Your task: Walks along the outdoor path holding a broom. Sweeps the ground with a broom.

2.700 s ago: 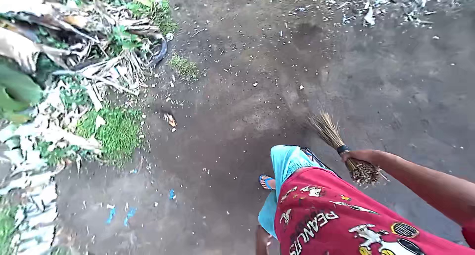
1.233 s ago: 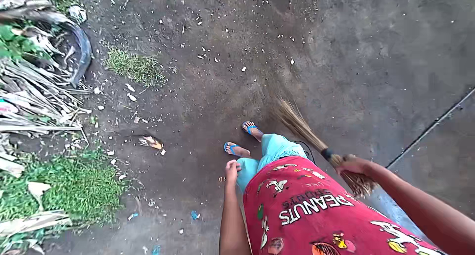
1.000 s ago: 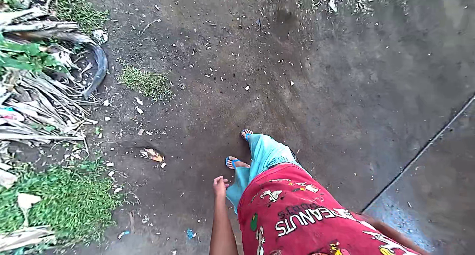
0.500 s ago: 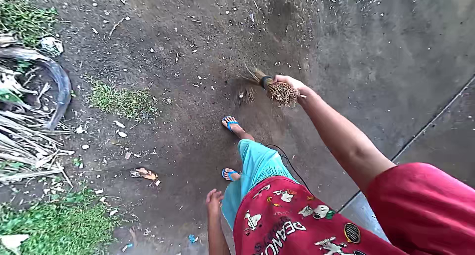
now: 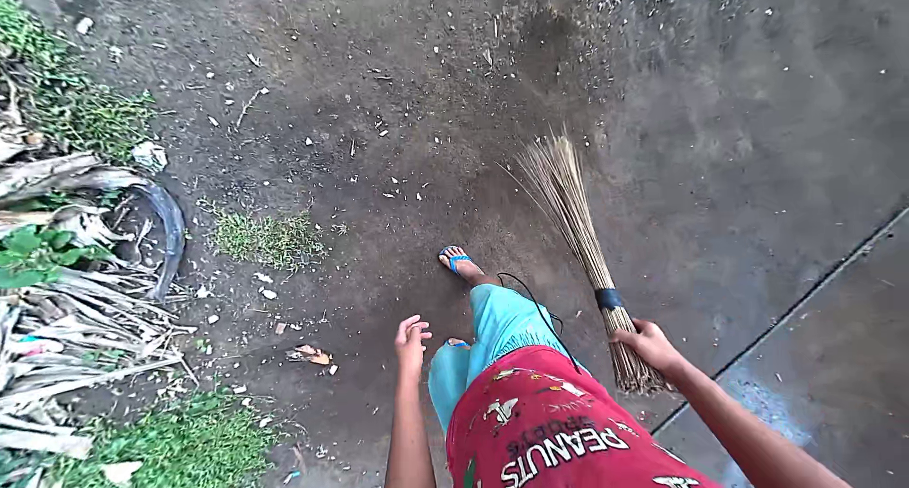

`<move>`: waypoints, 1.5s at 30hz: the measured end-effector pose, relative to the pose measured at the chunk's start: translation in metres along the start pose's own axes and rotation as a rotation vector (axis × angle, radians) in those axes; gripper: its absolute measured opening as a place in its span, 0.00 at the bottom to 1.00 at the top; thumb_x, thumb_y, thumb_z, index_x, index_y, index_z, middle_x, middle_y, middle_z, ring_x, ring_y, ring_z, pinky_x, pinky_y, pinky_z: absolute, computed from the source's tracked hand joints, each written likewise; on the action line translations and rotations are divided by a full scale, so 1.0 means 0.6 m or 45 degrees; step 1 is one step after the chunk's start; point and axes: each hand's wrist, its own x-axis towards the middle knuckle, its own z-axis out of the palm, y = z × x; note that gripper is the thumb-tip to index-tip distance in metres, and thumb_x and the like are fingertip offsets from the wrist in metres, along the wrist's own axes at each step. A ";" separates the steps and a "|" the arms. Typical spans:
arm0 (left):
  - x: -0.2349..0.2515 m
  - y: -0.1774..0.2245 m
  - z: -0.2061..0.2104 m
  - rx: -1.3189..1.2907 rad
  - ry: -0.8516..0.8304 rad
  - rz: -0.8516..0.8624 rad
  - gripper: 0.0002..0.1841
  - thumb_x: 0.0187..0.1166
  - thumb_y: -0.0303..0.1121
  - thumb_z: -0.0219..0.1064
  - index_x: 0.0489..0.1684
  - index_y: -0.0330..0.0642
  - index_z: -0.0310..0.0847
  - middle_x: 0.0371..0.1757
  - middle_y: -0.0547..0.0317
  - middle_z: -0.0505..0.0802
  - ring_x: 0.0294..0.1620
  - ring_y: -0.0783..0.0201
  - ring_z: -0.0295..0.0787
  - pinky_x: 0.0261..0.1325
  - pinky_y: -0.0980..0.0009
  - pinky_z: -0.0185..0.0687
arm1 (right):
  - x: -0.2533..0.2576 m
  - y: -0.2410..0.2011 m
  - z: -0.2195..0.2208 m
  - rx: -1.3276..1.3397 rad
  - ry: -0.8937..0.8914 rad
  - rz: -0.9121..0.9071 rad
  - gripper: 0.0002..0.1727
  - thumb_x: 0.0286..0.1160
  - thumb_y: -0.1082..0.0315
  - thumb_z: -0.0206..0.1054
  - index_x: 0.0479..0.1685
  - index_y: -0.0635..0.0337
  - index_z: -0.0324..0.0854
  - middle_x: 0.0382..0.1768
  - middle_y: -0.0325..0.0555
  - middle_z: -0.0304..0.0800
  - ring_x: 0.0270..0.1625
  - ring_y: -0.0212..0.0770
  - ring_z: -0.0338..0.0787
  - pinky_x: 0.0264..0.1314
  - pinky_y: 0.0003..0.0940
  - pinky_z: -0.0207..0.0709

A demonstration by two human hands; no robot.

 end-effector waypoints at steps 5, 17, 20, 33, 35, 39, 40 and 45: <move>-0.060 -0.065 -0.021 0.068 0.006 -0.206 0.20 0.94 0.30 0.45 0.76 0.29 0.70 0.60 0.36 0.89 0.49 0.50 0.89 0.46 0.54 0.82 | 0.088 0.042 -0.034 0.127 0.047 0.471 0.22 0.79 0.56 0.68 0.56 0.69 0.81 0.44 0.57 0.87 0.42 0.48 0.86 0.49 0.51 0.80; -0.143 -0.130 -0.048 0.143 0.094 -0.379 0.20 0.94 0.31 0.46 0.75 0.29 0.72 0.59 0.36 0.90 0.50 0.48 0.88 0.47 0.51 0.81 | 0.208 -0.567 0.253 -0.325 -0.306 -0.425 0.26 0.66 0.51 0.78 0.50 0.67 0.85 0.50 0.63 0.89 0.55 0.60 0.88 0.59 0.65 0.79; -0.115 -0.081 -0.044 0.173 0.058 -0.249 0.20 0.93 0.31 0.45 0.76 0.31 0.71 0.59 0.39 0.90 0.49 0.51 0.89 0.44 0.54 0.82 | 0.165 -0.647 0.236 -0.042 -0.496 -0.607 0.22 0.72 0.53 0.73 0.53 0.64 0.83 0.43 0.54 0.90 0.44 0.46 0.91 0.51 0.50 0.85; -0.001 0.023 -0.044 0.241 -0.095 -0.190 0.20 0.94 0.28 0.44 0.77 0.30 0.70 0.60 0.37 0.89 0.48 0.51 0.88 0.46 0.54 0.81 | 0.059 -0.141 0.042 0.316 0.045 0.042 0.20 0.71 0.61 0.74 0.54 0.66 0.81 0.35 0.50 0.90 0.33 0.42 0.90 0.40 0.42 0.86; 0.002 0.019 -0.045 0.206 -0.073 -0.196 0.19 0.94 0.29 0.44 0.76 0.31 0.71 0.60 0.37 0.90 0.50 0.49 0.88 0.47 0.52 0.81 | 0.050 -0.105 0.038 0.261 0.153 0.241 0.22 0.72 0.55 0.74 0.50 0.67 0.82 0.36 0.53 0.89 0.36 0.44 0.89 0.42 0.47 0.83; -0.015 0.009 -0.041 0.152 -0.070 -0.185 0.20 0.94 0.29 0.44 0.76 0.31 0.71 0.58 0.40 0.91 0.47 0.53 0.89 0.43 0.57 0.81 | 0.103 -0.123 0.068 0.421 0.147 0.445 0.26 0.81 0.51 0.65 0.61 0.68 0.78 0.49 0.58 0.85 0.46 0.48 0.85 0.51 0.51 0.79; -0.019 0.007 -0.042 0.146 -0.073 -0.186 0.19 0.94 0.29 0.44 0.75 0.31 0.71 0.58 0.40 0.91 0.47 0.53 0.89 0.42 0.58 0.80 | 0.122 -0.151 0.087 0.498 0.099 0.429 0.24 0.85 0.50 0.59 0.58 0.64 0.79 0.44 0.53 0.84 0.42 0.44 0.83 0.45 0.47 0.78; -0.046 -0.029 -0.060 0.110 -0.032 -0.218 0.20 0.94 0.29 0.44 0.76 0.31 0.71 0.59 0.39 0.90 0.47 0.53 0.89 0.43 0.56 0.82 | 0.122 -0.421 0.212 0.337 -0.309 0.002 0.23 0.87 0.52 0.58 0.61 0.64 0.79 0.47 0.52 0.86 0.45 0.42 0.86 0.51 0.44 0.81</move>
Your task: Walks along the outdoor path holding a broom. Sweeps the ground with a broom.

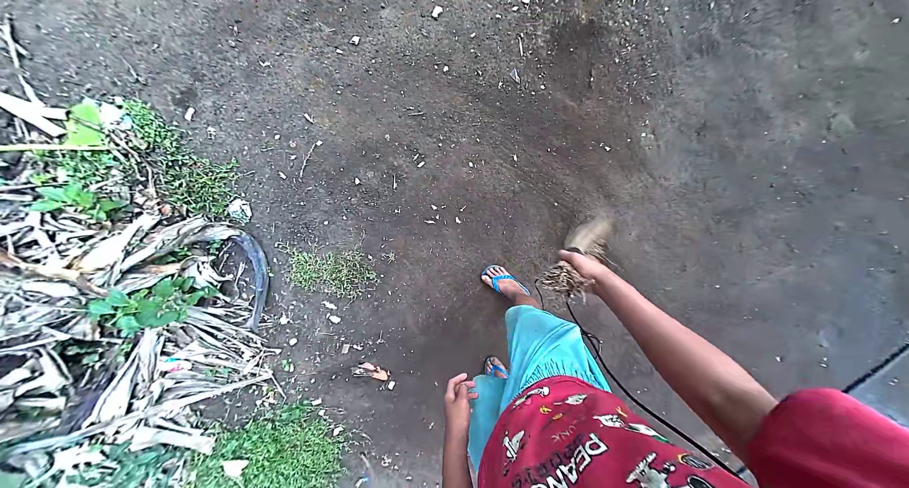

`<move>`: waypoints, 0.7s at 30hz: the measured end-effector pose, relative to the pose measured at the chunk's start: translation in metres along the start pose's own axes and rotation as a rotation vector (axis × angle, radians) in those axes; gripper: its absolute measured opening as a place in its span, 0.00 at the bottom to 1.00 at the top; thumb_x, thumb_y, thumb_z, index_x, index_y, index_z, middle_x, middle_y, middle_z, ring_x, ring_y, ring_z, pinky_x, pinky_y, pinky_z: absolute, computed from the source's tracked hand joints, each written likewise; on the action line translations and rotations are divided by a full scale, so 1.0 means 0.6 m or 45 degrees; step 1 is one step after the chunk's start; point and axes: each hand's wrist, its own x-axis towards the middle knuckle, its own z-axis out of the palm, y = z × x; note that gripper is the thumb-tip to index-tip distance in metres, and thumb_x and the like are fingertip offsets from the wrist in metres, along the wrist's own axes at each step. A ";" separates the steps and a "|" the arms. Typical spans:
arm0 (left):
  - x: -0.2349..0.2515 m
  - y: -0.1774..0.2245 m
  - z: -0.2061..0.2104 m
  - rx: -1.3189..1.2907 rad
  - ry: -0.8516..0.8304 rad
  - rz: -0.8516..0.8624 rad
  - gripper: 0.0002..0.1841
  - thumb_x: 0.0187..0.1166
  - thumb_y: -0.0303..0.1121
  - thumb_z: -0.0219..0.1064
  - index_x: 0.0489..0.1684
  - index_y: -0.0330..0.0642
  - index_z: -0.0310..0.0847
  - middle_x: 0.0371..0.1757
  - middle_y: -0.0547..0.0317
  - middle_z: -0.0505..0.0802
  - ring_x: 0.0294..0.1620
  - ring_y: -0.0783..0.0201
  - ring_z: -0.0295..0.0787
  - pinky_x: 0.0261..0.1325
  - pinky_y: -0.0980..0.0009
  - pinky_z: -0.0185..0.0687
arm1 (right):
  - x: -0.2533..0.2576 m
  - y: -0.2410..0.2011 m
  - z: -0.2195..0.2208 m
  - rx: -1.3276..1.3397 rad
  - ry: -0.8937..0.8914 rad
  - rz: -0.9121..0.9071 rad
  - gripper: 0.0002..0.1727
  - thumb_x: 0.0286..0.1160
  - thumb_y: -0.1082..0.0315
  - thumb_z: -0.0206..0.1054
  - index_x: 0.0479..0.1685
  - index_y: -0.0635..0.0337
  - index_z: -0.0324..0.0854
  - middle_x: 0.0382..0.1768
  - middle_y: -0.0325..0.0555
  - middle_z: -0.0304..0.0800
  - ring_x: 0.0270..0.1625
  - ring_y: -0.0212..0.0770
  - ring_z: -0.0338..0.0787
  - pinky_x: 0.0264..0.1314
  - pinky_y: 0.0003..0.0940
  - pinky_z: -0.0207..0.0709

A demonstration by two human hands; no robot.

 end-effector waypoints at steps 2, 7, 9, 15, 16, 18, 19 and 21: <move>-0.004 -0.011 -0.006 -0.028 0.044 -0.036 0.20 0.94 0.28 0.44 0.77 0.31 0.71 0.60 0.38 0.90 0.48 0.51 0.89 0.44 0.55 0.81 | -0.009 -0.103 0.075 -0.180 -0.157 -0.167 0.27 0.84 0.49 0.63 0.64 0.66 0.79 0.51 0.57 0.87 0.49 0.46 0.87 0.56 0.48 0.80; -0.013 -0.028 -0.030 -0.063 0.099 -0.041 0.19 0.94 0.29 0.45 0.76 0.31 0.71 0.59 0.37 0.90 0.50 0.50 0.88 0.46 0.54 0.81 | -0.029 -0.265 0.115 -0.030 -0.398 -0.476 0.22 0.80 0.47 0.61 0.56 0.56 0.82 0.41 0.46 0.89 0.41 0.39 0.89 0.44 0.42 0.85; -0.012 -0.031 -0.038 -0.101 0.136 0.021 0.19 0.94 0.28 0.46 0.75 0.29 0.72 0.58 0.38 0.91 0.48 0.55 0.87 0.46 0.58 0.79 | -0.040 -0.264 0.080 0.011 -0.411 -0.562 0.17 0.79 0.49 0.62 0.45 0.53 0.83 0.32 0.39 0.88 0.31 0.34 0.88 0.34 0.35 0.85; 0.042 0.000 -0.047 -0.317 0.147 0.236 0.17 0.92 0.27 0.49 0.69 0.26 0.75 0.49 0.44 0.91 0.38 0.67 0.81 0.40 0.71 0.74 | -0.128 -0.088 0.042 -0.394 -0.253 -0.624 0.29 0.67 0.58 0.74 0.66 0.61 0.75 0.43 0.52 0.90 0.39 0.43 0.92 0.45 0.45 0.87; 0.051 0.018 -0.055 -0.271 0.091 0.260 0.17 0.92 0.28 0.49 0.69 0.27 0.75 0.49 0.44 0.91 0.38 0.66 0.81 0.40 0.69 0.74 | -0.151 -0.056 0.052 -0.400 -0.247 -0.585 0.31 0.65 0.59 0.75 0.68 0.62 0.74 0.44 0.52 0.90 0.41 0.43 0.92 0.46 0.45 0.88; 0.070 0.071 -0.067 -0.145 -0.026 0.293 0.19 0.93 0.30 0.48 0.72 0.30 0.75 0.53 0.43 0.92 0.41 0.59 0.84 0.42 0.62 0.77 | -0.209 -0.015 0.074 -0.389 -0.270 -0.509 0.28 0.68 0.58 0.73 0.66 0.61 0.76 0.43 0.49 0.90 0.40 0.42 0.92 0.45 0.42 0.87; 0.075 0.096 -0.072 -0.122 -0.089 0.293 0.20 0.94 0.32 0.45 0.75 0.31 0.74 0.58 0.40 0.91 0.48 0.53 0.87 0.46 0.55 0.80 | -0.238 0.000 0.085 -0.380 -0.306 -0.464 0.24 0.72 0.56 0.70 0.63 0.60 0.78 0.40 0.48 0.90 0.39 0.40 0.91 0.44 0.40 0.87; 0.083 0.144 -0.074 -0.233 -0.124 0.317 0.22 0.95 0.34 0.42 0.77 0.34 0.72 0.62 0.39 0.90 0.52 0.49 0.88 0.47 0.51 0.80 | -0.279 0.019 0.108 -0.294 -0.416 -0.366 0.16 0.79 0.55 0.63 0.52 0.56 0.83 0.34 0.42 0.91 0.35 0.36 0.91 0.39 0.35 0.86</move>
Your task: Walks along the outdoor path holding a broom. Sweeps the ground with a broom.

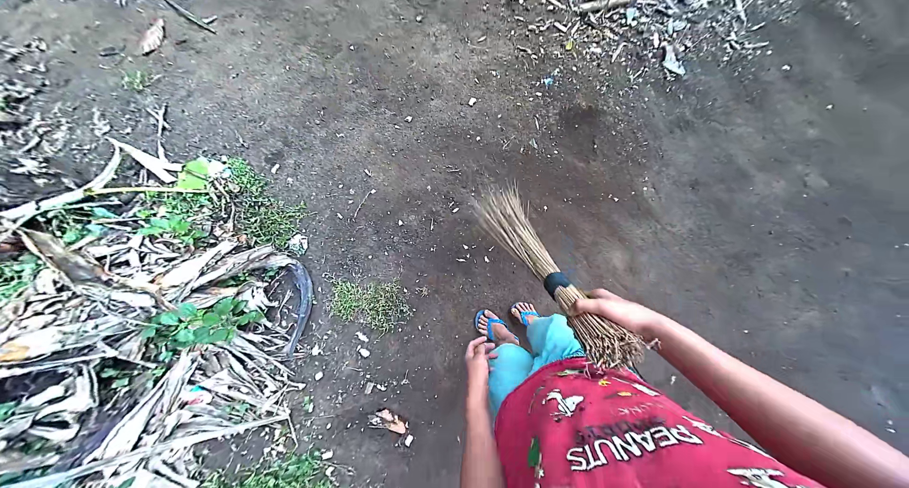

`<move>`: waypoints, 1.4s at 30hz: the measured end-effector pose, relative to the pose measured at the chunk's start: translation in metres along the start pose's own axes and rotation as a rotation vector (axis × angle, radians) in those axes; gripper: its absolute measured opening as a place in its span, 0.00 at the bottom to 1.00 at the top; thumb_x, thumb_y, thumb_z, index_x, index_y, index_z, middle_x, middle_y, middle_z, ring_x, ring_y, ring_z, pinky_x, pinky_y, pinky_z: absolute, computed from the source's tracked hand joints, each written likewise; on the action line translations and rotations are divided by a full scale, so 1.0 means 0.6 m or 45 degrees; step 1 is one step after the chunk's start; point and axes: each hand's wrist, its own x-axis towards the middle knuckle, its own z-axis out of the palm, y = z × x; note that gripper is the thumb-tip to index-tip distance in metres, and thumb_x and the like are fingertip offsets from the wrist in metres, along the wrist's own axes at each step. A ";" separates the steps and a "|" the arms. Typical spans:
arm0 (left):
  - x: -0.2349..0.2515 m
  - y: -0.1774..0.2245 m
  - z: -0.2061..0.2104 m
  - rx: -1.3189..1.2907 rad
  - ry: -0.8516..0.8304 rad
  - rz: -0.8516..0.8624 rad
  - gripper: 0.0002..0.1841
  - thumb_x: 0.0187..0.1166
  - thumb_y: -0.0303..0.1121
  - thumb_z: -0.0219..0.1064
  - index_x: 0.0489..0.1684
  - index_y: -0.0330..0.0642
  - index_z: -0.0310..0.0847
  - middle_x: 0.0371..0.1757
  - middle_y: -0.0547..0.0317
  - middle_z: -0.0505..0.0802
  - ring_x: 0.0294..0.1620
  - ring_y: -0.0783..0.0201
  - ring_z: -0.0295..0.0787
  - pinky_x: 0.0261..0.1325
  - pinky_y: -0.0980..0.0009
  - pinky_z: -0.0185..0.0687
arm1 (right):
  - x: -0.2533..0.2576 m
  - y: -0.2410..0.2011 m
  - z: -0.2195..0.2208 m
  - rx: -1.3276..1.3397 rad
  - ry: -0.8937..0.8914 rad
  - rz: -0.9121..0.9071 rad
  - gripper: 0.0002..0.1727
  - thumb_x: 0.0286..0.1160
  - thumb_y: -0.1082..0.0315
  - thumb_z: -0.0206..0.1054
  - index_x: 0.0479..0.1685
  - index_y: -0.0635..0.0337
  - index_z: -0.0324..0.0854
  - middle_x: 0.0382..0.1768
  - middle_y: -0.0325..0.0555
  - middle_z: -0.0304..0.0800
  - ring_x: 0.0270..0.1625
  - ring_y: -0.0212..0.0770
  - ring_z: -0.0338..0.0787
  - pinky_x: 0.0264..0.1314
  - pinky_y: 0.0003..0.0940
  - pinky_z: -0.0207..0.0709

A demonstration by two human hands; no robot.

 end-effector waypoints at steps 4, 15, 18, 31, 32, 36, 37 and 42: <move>0.025 0.038 0.016 -0.262 0.089 0.069 0.21 0.95 0.35 0.42 0.75 0.34 0.73 0.61 0.40 0.90 0.51 0.52 0.87 0.46 0.55 0.79 | 0.008 0.002 0.044 0.467 -0.387 0.113 0.17 0.88 0.56 0.45 0.45 0.53 0.78 0.29 0.42 0.88 0.30 0.34 0.89 0.31 0.28 0.84; -0.017 -0.123 -0.021 -0.338 0.526 -0.459 0.24 0.95 0.37 0.44 0.82 0.31 0.65 0.72 0.32 0.83 0.64 0.40 0.82 0.59 0.41 0.75 | 0.229 -0.166 -0.073 0.461 -0.569 0.151 0.23 0.90 0.52 0.40 0.33 0.50 0.77 0.26 0.37 0.84 0.29 0.33 0.84 0.34 0.26 0.79; -0.057 -0.113 0.023 -0.489 0.715 -0.673 0.27 0.97 0.42 0.40 0.85 0.33 0.61 0.79 0.34 0.78 0.74 0.40 0.77 0.67 0.41 0.71 | 0.327 -0.302 -0.230 0.562 -0.379 0.001 0.28 0.91 0.49 0.35 0.31 0.50 0.76 0.24 0.35 0.80 0.23 0.27 0.81 0.25 0.18 0.76; 0.058 0.289 0.352 0.118 0.435 0.088 0.17 0.83 0.25 0.57 0.65 0.26 0.81 0.65 0.33 0.86 0.64 0.46 0.85 0.70 0.52 0.79 | 0.307 -0.496 -0.365 -0.321 -0.030 -0.013 0.22 0.76 0.53 0.66 0.62 0.57 0.78 0.36 0.47 0.90 0.32 0.40 0.90 0.35 0.41 0.85; 0.059 0.300 0.350 0.021 0.457 0.029 0.17 0.85 0.26 0.55 0.66 0.25 0.79 0.65 0.33 0.86 0.62 0.48 0.85 0.68 0.54 0.80 | 0.299 -0.472 -0.349 -0.387 -0.075 0.042 0.27 0.71 0.54 0.72 0.65 0.61 0.76 0.39 0.52 0.90 0.36 0.45 0.92 0.41 0.47 0.87; 0.064 0.313 0.333 -0.361 0.644 -0.258 0.20 0.92 0.30 0.48 0.72 0.27 0.74 0.61 0.35 0.86 0.52 0.53 0.85 0.48 0.57 0.81 | 0.288 -0.473 -0.341 -0.150 -0.457 0.342 0.13 0.78 0.59 0.60 0.54 0.56 0.77 0.33 0.42 0.90 0.33 0.35 0.92 0.36 0.32 0.88; 0.048 0.304 0.332 -0.399 0.668 -0.336 0.20 0.93 0.32 0.46 0.72 0.28 0.73 0.62 0.37 0.86 0.53 0.53 0.84 0.48 0.56 0.81 | 0.293 -0.464 -0.352 0.038 -0.622 0.446 0.14 0.83 0.57 0.51 0.51 0.54 0.77 0.32 0.41 0.90 0.31 0.34 0.91 0.34 0.30 0.86; 0.010 0.271 0.340 -0.386 0.678 -0.506 0.20 0.93 0.33 0.46 0.73 0.28 0.73 0.62 0.34 0.85 0.52 0.49 0.84 0.49 0.52 0.80 | 0.384 -0.338 -0.338 1.324 -1.467 0.686 0.22 0.86 0.48 0.59 0.51 0.60 0.80 0.49 0.50 0.90 0.44 0.38 0.95 0.40 0.20 0.88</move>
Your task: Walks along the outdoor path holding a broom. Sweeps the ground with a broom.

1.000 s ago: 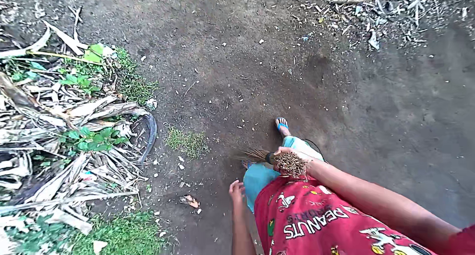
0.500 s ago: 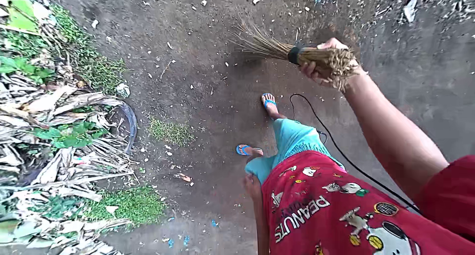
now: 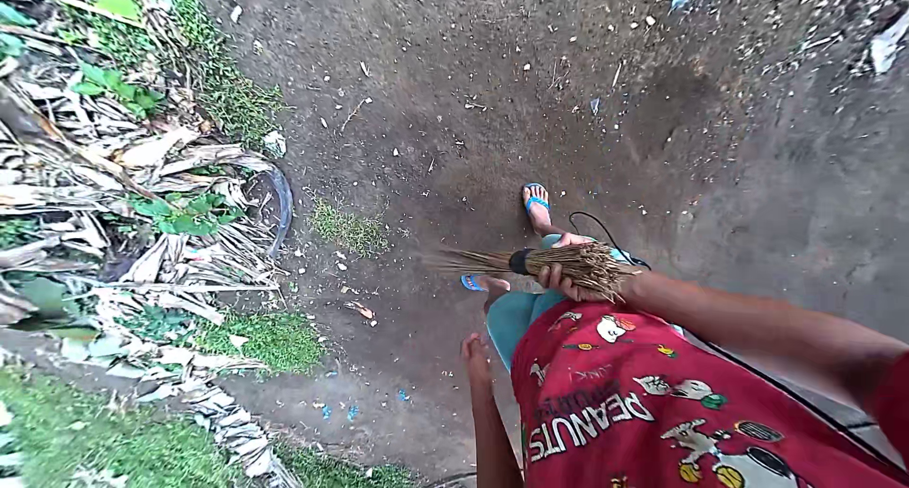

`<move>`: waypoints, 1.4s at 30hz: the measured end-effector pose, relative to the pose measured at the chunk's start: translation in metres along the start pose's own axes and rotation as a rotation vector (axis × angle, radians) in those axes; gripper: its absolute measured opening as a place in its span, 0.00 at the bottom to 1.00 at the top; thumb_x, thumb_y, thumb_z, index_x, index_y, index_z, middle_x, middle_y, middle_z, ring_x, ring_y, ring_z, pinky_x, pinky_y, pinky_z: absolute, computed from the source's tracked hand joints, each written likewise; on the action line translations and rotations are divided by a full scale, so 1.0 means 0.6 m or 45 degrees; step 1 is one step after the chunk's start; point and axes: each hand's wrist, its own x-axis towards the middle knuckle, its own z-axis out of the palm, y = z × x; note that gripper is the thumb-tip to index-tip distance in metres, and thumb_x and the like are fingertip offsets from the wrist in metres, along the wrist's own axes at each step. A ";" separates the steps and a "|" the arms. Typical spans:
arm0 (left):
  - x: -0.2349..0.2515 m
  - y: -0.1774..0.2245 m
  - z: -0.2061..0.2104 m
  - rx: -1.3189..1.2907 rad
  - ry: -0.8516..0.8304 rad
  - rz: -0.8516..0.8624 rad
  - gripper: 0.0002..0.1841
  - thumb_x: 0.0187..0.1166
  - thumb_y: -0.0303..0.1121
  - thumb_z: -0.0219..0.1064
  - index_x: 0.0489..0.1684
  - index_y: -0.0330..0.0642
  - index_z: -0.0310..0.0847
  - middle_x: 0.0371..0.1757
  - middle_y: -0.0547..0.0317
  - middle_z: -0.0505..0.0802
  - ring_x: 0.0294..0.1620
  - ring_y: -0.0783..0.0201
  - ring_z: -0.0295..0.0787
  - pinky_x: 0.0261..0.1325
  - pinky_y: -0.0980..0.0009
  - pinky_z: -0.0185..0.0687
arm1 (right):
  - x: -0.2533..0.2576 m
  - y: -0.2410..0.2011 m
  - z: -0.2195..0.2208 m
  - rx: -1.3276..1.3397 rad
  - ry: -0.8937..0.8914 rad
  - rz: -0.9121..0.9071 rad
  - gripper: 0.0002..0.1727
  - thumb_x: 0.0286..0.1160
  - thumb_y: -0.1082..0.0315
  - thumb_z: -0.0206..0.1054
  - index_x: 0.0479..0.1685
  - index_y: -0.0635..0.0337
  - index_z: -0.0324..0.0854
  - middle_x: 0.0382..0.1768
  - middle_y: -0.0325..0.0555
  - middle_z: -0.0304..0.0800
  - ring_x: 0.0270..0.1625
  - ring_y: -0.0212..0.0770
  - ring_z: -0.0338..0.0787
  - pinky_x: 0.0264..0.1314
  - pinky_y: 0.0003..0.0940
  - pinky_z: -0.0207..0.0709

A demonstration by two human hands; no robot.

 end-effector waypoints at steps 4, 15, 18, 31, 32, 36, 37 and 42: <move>-0.016 0.007 0.022 0.043 -0.011 -0.086 0.18 0.93 0.32 0.49 0.71 0.29 0.75 0.61 0.34 0.87 0.52 0.48 0.84 0.49 0.50 0.79 | 0.087 -0.078 0.011 -0.437 0.620 -0.028 0.23 0.85 0.46 0.47 0.33 0.51 0.78 0.28 0.38 0.85 0.27 0.29 0.85 0.27 0.18 0.78; -0.008 0.109 0.071 0.063 -0.172 0.263 0.19 0.92 0.30 0.47 0.71 0.29 0.76 0.59 0.41 0.88 0.51 0.57 0.86 0.44 0.62 0.81 | 0.001 -0.378 0.164 -0.064 -0.113 -0.832 0.39 0.78 0.30 0.49 0.51 0.63 0.74 0.43 0.51 0.88 0.33 0.38 0.92 0.28 0.23 0.85; -0.005 0.105 0.089 -0.103 -0.186 0.142 0.20 0.93 0.31 0.45 0.71 0.30 0.76 0.59 0.42 0.89 0.48 0.57 0.87 0.42 0.62 0.81 | 0.054 -0.234 0.186 -0.702 0.590 -0.753 0.28 0.80 0.40 0.38 0.46 0.50 0.76 0.27 0.37 0.84 0.25 0.32 0.84 0.23 0.26 0.79; 0.015 0.079 0.115 0.146 -0.270 0.060 0.21 0.94 0.34 0.46 0.74 0.30 0.72 0.60 0.37 0.90 0.52 0.51 0.88 0.50 0.54 0.81 | -0.028 -0.031 0.061 -0.004 0.419 0.102 0.21 0.84 0.47 0.53 0.28 0.52 0.77 0.23 0.41 0.83 0.23 0.35 0.88 0.24 0.26 0.84; 0.023 0.087 0.115 0.231 -0.303 0.065 0.20 0.94 0.33 0.46 0.74 0.30 0.73 0.59 0.37 0.90 0.53 0.50 0.88 0.50 0.52 0.81 | -0.048 -0.053 0.059 -0.169 0.506 0.064 0.21 0.84 0.48 0.50 0.26 0.49 0.76 0.21 0.39 0.82 0.20 0.32 0.85 0.21 0.24 0.80; 0.047 0.154 0.115 0.402 -0.345 0.215 0.20 0.93 0.31 0.46 0.72 0.29 0.74 0.58 0.38 0.88 0.47 0.52 0.88 0.46 0.55 0.84 | -0.206 -0.187 0.103 -0.477 0.800 -0.531 0.23 0.84 0.45 0.48 0.29 0.50 0.76 0.20 0.34 0.80 0.18 0.27 0.81 0.16 0.19 0.75; 0.051 0.175 0.114 0.408 -0.353 0.256 0.20 0.93 0.31 0.45 0.74 0.28 0.73 0.60 0.37 0.88 0.50 0.51 0.88 0.48 0.54 0.84 | -0.250 -0.224 0.120 -0.314 0.724 -0.722 0.22 0.82 0.45 0.54 0.30 0.53 0.77 0.21 0.35 0.79 0.17 0.26 0.81 0.16 0.17 0.75; 0.067 0.274 0.130 0.412 -0.297 0.406 0.20 0.93 0.30 0.44 0.73 0.30 0.73 0.58 0.42 0.89 0.46 0.57 0.87 0.42 0.61 0.81 | -0.323 -0.302 0.203 -0.312 0.627 -0.919 0.22 0.77 0.44 0.52 0.27 0.50 0.76 0.19 0.35 0.80 0.18 0.29 0.85 0.19 0.21 0.81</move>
